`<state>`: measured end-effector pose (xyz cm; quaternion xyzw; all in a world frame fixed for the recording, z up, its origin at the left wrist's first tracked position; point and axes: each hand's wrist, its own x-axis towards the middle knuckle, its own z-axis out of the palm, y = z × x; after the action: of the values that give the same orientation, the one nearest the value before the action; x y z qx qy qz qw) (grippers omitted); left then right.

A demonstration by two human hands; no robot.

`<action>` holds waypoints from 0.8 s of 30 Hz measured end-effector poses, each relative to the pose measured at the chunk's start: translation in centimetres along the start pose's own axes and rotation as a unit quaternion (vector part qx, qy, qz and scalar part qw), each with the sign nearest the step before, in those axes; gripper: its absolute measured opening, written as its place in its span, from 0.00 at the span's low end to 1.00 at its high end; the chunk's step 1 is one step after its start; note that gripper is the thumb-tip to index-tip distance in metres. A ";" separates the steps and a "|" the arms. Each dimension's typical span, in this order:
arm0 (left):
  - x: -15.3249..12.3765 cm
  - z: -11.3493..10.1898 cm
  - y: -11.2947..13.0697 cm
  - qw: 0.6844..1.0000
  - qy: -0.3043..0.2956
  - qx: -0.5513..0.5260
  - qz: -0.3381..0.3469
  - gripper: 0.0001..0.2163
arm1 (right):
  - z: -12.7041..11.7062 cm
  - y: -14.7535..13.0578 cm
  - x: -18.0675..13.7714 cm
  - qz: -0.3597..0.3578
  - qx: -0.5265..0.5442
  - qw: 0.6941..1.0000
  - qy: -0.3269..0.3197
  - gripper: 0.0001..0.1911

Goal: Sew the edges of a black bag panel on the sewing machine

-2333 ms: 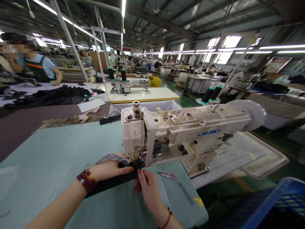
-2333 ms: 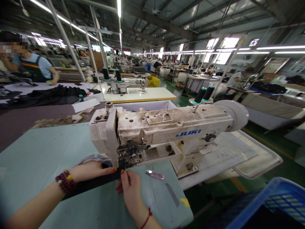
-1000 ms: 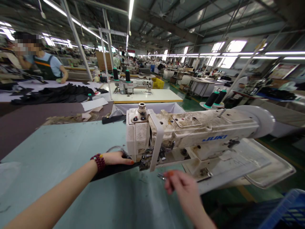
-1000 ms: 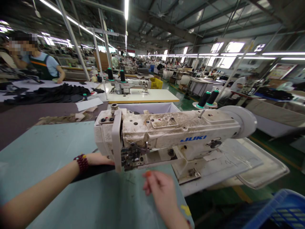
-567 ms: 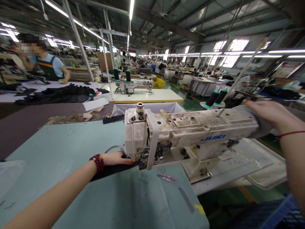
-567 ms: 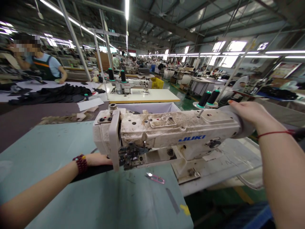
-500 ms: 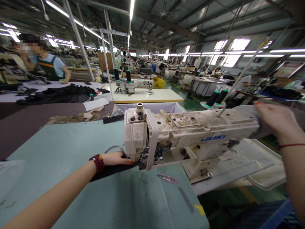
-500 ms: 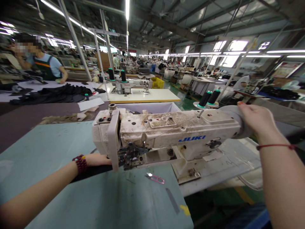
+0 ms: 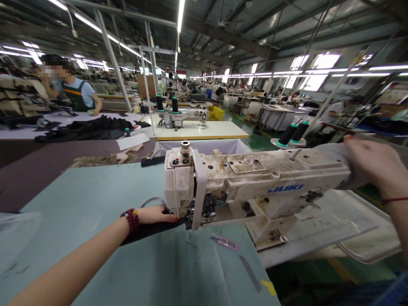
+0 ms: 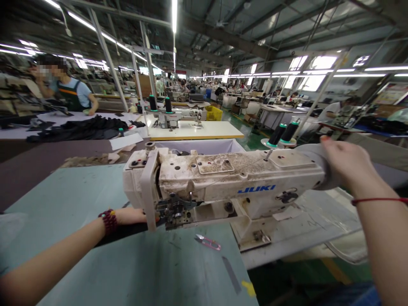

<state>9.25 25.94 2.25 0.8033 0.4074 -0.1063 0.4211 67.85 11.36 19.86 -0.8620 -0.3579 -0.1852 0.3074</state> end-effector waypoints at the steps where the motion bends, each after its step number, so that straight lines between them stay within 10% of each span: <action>1: -0.1 0.0 0.0 1.000 0.000 -0.003 -0.002 0.37 | 0.0 -0.5 0.0 -0.003 -0.004 1.000 -0.007 0.23; 8: -0.9 1.3 0.0 0.996 -0.029 -0.085 -0.018 0.32 | 4.8 2.5 -6.1 -0.029 0.099 0.947 0.303 0.17; 11: -2.0 2.5 0.3 0.978 -0.055 -0.199 -0.034 0.30 | 4.0 3.1 -5.3 -0.005 0.099 0.965 0.244 0.14; 19: -3.8 4.2 1.2 0.965 -0.017 -0.256 -0.055 0.30 | -0.9 -3.0 2.8 0.060 -0.116 0.980 -0.153 0.20; 24: -3.1 4.0 0.6 0.971 -0.024 -0.235 -0.037 0.31 | 2.0 -0.4 -2.6 0.053 -0.011 0.998 0.014 0.28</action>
<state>8.37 20.95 1.73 0.6636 0.4401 -0.0428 0.6034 66.02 11.62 17.17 -0.8803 -0.3053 -0.1849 0.3126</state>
